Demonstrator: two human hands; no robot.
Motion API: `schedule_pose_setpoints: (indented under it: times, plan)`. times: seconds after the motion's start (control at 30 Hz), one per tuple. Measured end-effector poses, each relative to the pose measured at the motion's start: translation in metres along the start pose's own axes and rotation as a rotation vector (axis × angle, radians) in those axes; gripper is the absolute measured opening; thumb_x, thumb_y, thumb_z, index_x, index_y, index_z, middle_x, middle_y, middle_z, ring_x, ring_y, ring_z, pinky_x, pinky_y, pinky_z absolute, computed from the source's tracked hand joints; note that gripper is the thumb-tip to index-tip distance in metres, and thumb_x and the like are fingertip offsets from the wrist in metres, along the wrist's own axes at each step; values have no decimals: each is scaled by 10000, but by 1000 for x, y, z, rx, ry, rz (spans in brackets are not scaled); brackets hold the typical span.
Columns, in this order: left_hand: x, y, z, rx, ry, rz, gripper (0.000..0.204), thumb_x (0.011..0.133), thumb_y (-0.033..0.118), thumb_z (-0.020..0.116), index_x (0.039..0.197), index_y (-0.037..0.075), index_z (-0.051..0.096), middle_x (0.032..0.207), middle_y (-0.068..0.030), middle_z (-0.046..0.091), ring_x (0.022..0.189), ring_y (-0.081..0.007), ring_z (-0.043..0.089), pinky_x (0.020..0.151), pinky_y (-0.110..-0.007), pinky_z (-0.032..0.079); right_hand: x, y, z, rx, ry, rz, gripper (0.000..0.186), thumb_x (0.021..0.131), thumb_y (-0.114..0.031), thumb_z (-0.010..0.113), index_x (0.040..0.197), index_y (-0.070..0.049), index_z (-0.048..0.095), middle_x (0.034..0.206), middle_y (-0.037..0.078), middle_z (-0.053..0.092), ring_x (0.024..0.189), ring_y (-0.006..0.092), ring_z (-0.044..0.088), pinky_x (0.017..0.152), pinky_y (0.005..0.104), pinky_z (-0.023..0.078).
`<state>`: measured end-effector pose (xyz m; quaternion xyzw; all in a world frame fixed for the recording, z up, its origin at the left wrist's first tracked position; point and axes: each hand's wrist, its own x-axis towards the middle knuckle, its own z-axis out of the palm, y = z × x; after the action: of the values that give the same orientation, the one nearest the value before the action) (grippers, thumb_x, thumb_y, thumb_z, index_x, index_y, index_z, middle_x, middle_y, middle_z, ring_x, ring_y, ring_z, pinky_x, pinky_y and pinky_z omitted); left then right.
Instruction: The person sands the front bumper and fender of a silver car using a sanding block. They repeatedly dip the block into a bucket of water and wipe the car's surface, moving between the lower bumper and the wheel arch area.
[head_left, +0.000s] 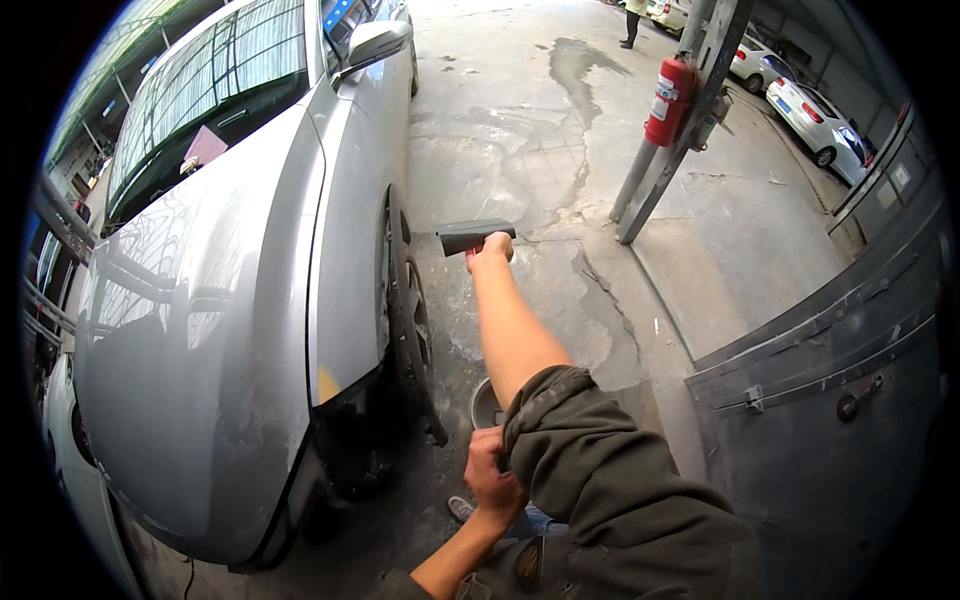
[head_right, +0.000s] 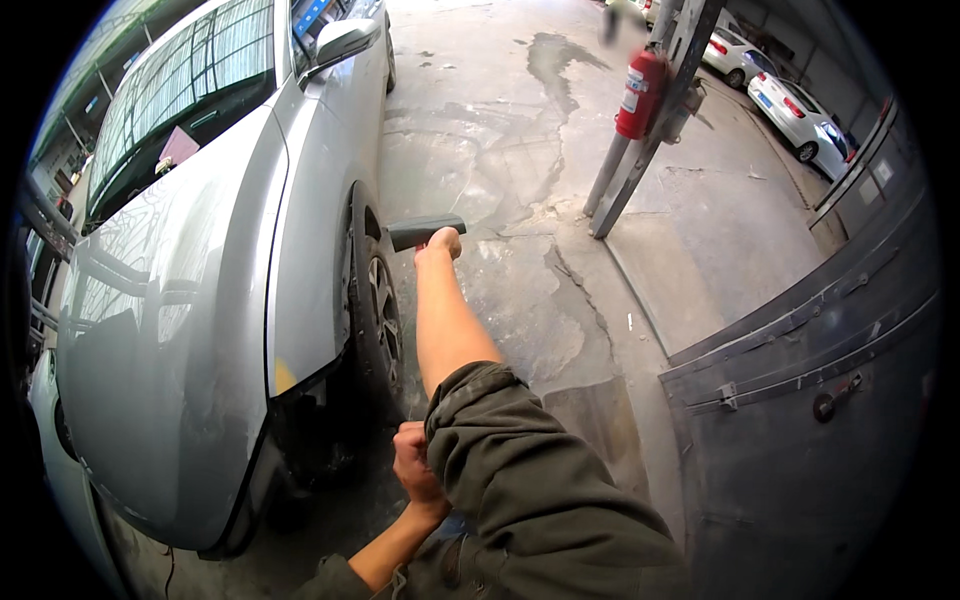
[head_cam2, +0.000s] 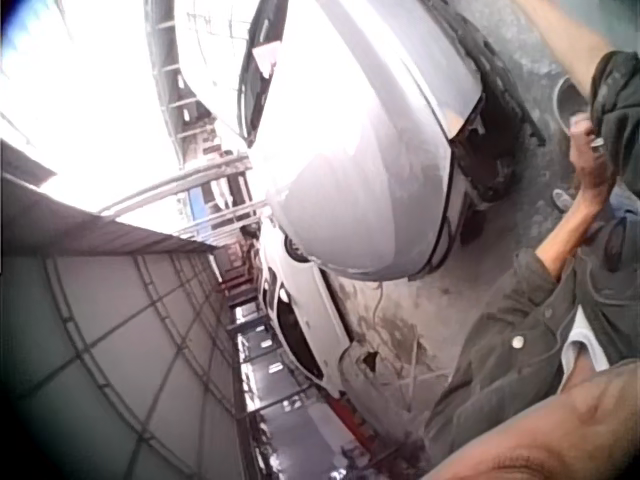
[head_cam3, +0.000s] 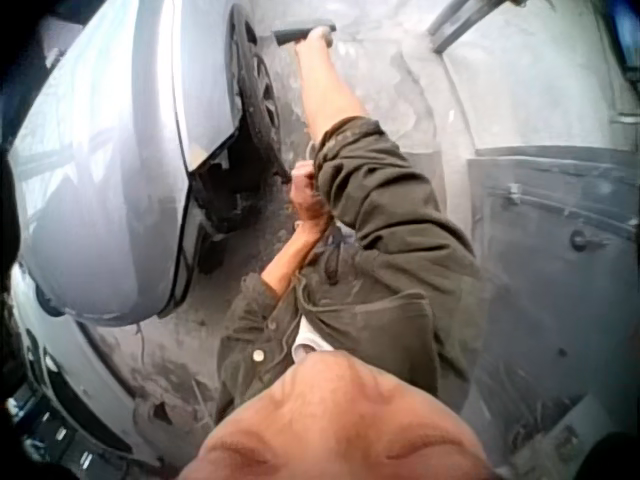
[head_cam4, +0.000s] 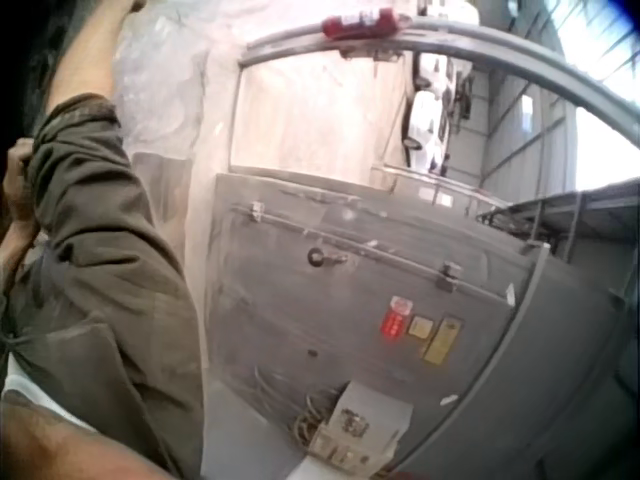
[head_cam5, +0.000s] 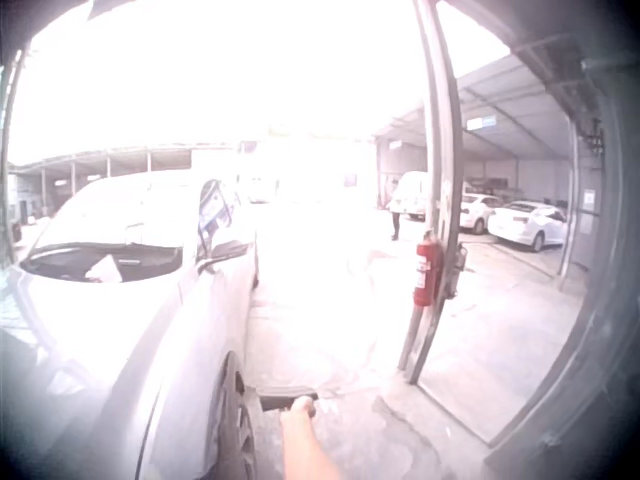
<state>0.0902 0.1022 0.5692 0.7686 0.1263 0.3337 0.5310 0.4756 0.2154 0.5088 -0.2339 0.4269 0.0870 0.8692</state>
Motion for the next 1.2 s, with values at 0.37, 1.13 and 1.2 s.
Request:
schedule_pose_setpoints:
  times: [0.37, 1.13, 1.2]
  plan:
    - [24, 22, -112, 123, -434, 93, 299, 760, 19, 845, 1000, 26, 667, 944, -109, 741, 822, -221, 734, 756, -322, 593, -53, 47, -57, -59, -666, 279, 138, 862, -38, 503, 944, -47, 613, 977, 75, 656, 908, 218, 673, 858, 397, 590]
    - [138, -139, -164, 271, -212, -546, 290, 1040, 187, 663, 1193, -52, 719, 927, -18, 736, 794, -59, 632, 705, -238, 519, -109, 124, -227, -421, -753, 733, 137, 937, -154, 673, 1043, -68, 665, 1037, 38, 698, 969, 169, 678, 909, 380, 561]
    - [141, -148, -176, 152, -237, -705, 313, 1062, 222, 637, 1211, -45, 706, 986, -24, 729, 826, -61, 642, 713, -222, 524, -105, 130, -235, -276, -787, 825, 212, 915, -68, 591, 1107, -24, 669, 1111, 93, 726, 1043, 234, 704, 976, 420, 567]
